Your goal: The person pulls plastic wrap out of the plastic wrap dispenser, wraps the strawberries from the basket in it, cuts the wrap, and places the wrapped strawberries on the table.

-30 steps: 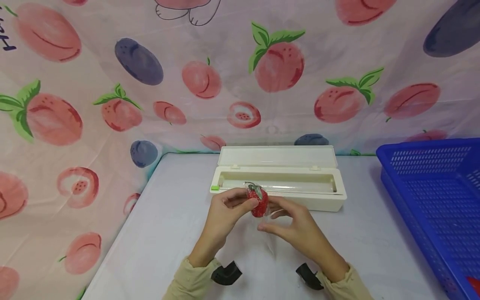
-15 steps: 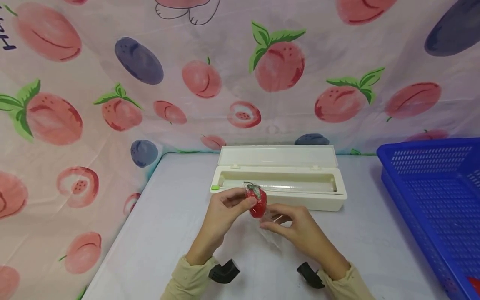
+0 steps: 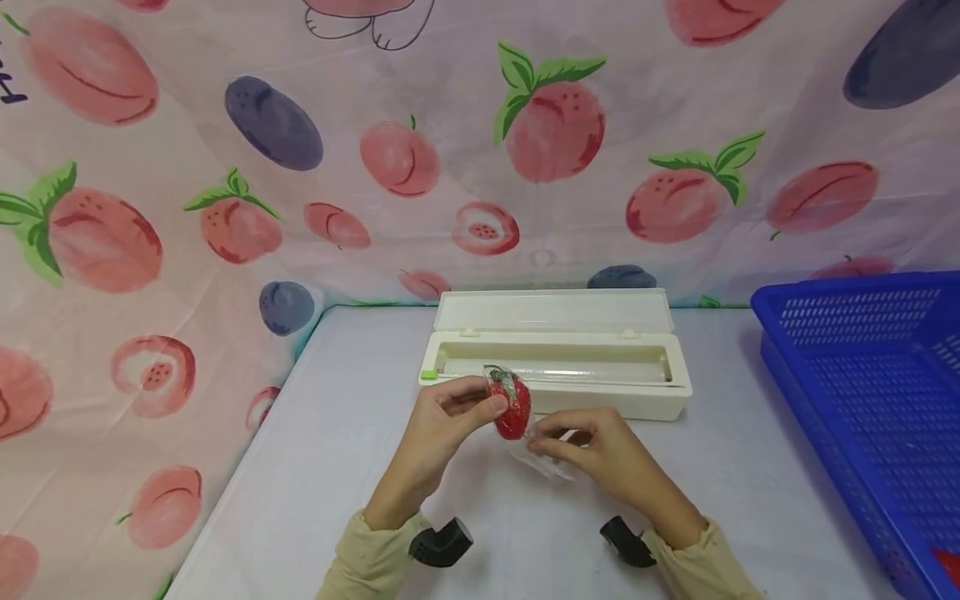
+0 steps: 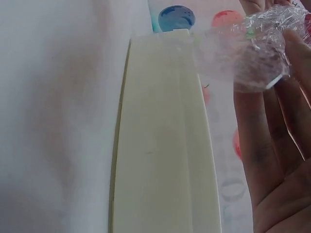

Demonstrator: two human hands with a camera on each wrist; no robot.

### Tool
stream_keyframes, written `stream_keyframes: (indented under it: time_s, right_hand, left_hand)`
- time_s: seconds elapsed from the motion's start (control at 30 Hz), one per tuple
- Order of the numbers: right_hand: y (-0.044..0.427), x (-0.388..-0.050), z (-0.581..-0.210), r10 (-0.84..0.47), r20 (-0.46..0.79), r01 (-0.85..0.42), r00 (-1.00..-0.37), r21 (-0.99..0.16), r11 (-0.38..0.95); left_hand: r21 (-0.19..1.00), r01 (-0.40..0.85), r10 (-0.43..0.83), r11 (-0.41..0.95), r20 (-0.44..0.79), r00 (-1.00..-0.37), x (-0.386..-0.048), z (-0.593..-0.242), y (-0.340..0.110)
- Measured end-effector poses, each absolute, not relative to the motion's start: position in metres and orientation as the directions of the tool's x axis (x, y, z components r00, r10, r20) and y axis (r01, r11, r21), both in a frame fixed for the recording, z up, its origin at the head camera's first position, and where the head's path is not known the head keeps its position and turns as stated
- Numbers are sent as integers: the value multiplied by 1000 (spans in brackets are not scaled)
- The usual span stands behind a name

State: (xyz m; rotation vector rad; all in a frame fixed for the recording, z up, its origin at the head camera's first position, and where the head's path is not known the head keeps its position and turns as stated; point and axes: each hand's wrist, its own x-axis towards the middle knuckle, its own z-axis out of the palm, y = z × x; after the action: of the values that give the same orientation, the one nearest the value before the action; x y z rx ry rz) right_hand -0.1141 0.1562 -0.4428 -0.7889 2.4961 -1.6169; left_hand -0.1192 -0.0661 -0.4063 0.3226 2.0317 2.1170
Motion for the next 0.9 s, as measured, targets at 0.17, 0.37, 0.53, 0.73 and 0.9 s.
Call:
stream_keyframes:
  time_s: [0.17, 0.37, 0.53, 0.73, 0.9]
  right_hand:
    - [157, -115, -444, -412, 264, -403, -872, -865, 299]
    - [157, -114, -443, -325, 258, -365, -910, -872, 328]
    - [158, -114, -440, -300, 179, -276, -937, -907, 320]
    - [162, -116, -439, -330, 116, -201, -937, -951, 236]
    - [165, -118, -440, -346, 97, -178, -933, -961, 211]
  left_hand:
    - [997, 3, 328, -78, 29, -944, -117, -406, -62]
    - [996, 16, 361, -83, 45, -932, -115, -408, -56]
    - [998, 36, 350, -50, 51, -935, -114, -407, -55]
    - [998, 49, 352, -50, 64, -934, -116, -409, -55]
    - [997, 32, 372, -64, 54, -926, -116, -409, -56]
